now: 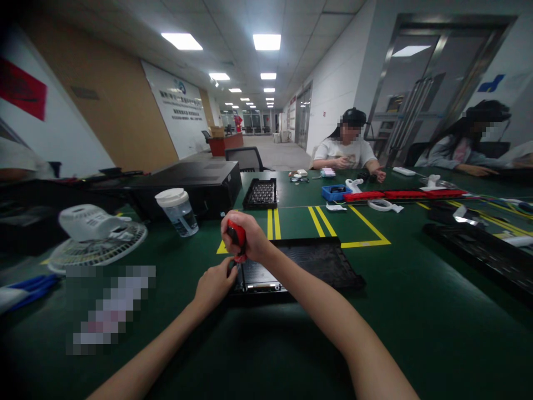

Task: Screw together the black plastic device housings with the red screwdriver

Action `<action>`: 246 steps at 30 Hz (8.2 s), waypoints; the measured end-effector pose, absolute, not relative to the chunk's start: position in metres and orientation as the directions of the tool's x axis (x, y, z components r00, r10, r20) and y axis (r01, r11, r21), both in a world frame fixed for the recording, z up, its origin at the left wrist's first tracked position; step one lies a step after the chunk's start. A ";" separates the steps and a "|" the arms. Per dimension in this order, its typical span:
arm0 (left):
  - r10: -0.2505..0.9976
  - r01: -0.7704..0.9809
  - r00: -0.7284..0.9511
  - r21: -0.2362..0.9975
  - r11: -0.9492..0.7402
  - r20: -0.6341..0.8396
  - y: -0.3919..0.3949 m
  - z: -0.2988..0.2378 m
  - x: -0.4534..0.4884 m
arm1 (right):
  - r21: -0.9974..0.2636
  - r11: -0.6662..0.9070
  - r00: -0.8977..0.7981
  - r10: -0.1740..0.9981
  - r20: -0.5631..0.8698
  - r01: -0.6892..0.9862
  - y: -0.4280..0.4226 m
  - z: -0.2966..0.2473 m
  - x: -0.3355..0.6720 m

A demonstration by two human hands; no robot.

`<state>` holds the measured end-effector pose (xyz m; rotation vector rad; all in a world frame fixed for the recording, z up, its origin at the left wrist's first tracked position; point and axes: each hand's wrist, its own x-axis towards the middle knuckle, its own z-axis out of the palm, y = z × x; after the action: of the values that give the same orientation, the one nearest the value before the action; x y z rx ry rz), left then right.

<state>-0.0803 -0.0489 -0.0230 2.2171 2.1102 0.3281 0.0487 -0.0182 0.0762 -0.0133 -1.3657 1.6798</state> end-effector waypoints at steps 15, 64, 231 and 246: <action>0.998 0.976 0.007 0.215 -0.019 0.059 -0.053 -0.014 -0.077 | -0.791 0.170 -0.381 0.804 0.456 -0.587 -0.026 0.077 0.048; 0.998 0.976 0.020 0.216 -0.034 0.065 -0.051 -0.016 -0.076 | -0.821 0.430 0.241 0.901 0.362 -0.375 -0.050 0.079 0.038; 0.996 0.983 0.054 0.169 -0.065 0.073 -0.053 -0.016 -0.079 | -0.816 0.494 0.077 0.865 0.496 -0.301 -0.064 0.080 0.023; 0.997 0.982 0.048 0.179 -0.059 0.063 -0.053 -0.016 -0.080 | -0.827 0.498 0.173 0.867 0.467 -0.260 -0.061 0.080 0.018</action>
<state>-0.0796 -0.0533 -0.0160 2.2096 2.0929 0.2591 0.0178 -0.0607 0.0799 -0.6707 -1.1190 0.8900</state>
